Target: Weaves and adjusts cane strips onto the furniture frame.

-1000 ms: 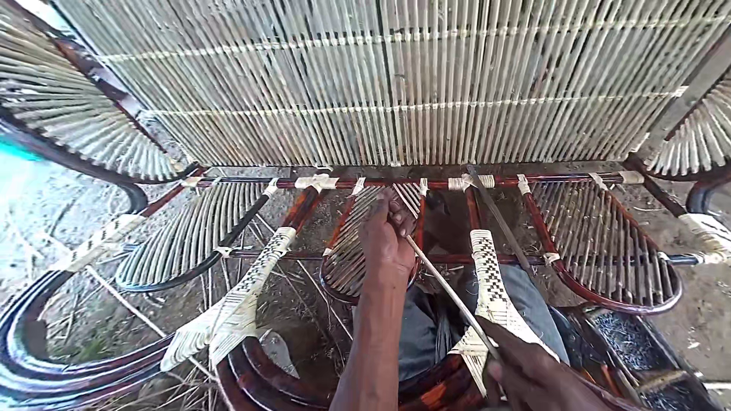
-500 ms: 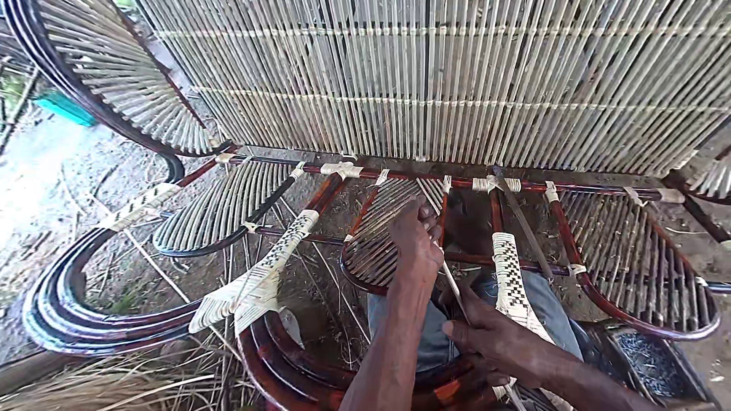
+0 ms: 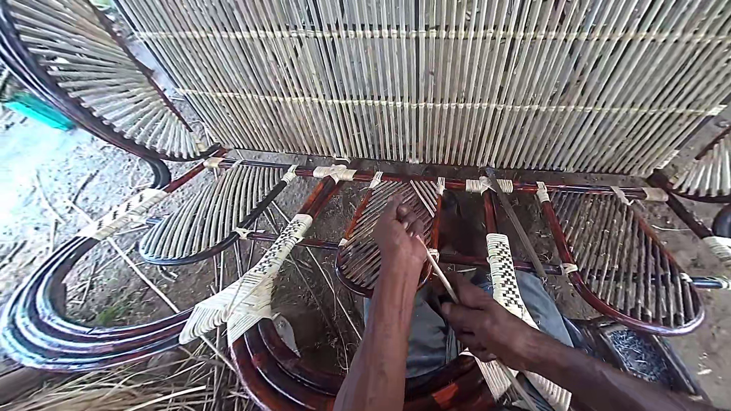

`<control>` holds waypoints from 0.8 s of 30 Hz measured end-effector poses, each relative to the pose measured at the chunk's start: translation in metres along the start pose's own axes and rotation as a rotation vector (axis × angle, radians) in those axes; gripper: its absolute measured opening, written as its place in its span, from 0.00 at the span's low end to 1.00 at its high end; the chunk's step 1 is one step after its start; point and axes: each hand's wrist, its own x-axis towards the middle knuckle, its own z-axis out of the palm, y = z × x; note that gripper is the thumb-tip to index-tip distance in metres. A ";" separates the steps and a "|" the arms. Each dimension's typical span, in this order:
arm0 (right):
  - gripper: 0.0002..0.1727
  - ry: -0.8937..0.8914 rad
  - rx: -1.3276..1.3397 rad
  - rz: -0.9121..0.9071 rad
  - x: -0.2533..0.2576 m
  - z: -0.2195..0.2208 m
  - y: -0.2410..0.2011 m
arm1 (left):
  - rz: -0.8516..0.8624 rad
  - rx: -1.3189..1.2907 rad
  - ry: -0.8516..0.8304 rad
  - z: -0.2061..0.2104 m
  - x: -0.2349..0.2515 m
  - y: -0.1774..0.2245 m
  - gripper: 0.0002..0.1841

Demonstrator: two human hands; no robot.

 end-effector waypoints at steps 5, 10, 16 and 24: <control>0.15 -0.019 0.011 -0.059 -0.033 -0.004 0.042 | 0.037 -0.036 0.051 -0.024 0.018 0.010 0.13; 0.12 -0.118 0.124 -0.078 -0.046 -0.010 0.045 | 0.039 0.048 -0.047 -0.032 0.015 0.003 0.15; 0.12 -0.087 0.145 -0.050 -0.034 -0.005 0.042 | 0.066 -0.032 0.062 -0.030 0.013 -0.003 0.20; 0.09 0.048 0.137 -0.108 -0.014 0.018 0.043 | 0.212 -0.176 0.324 -0.009 0.027 -0.016 0.20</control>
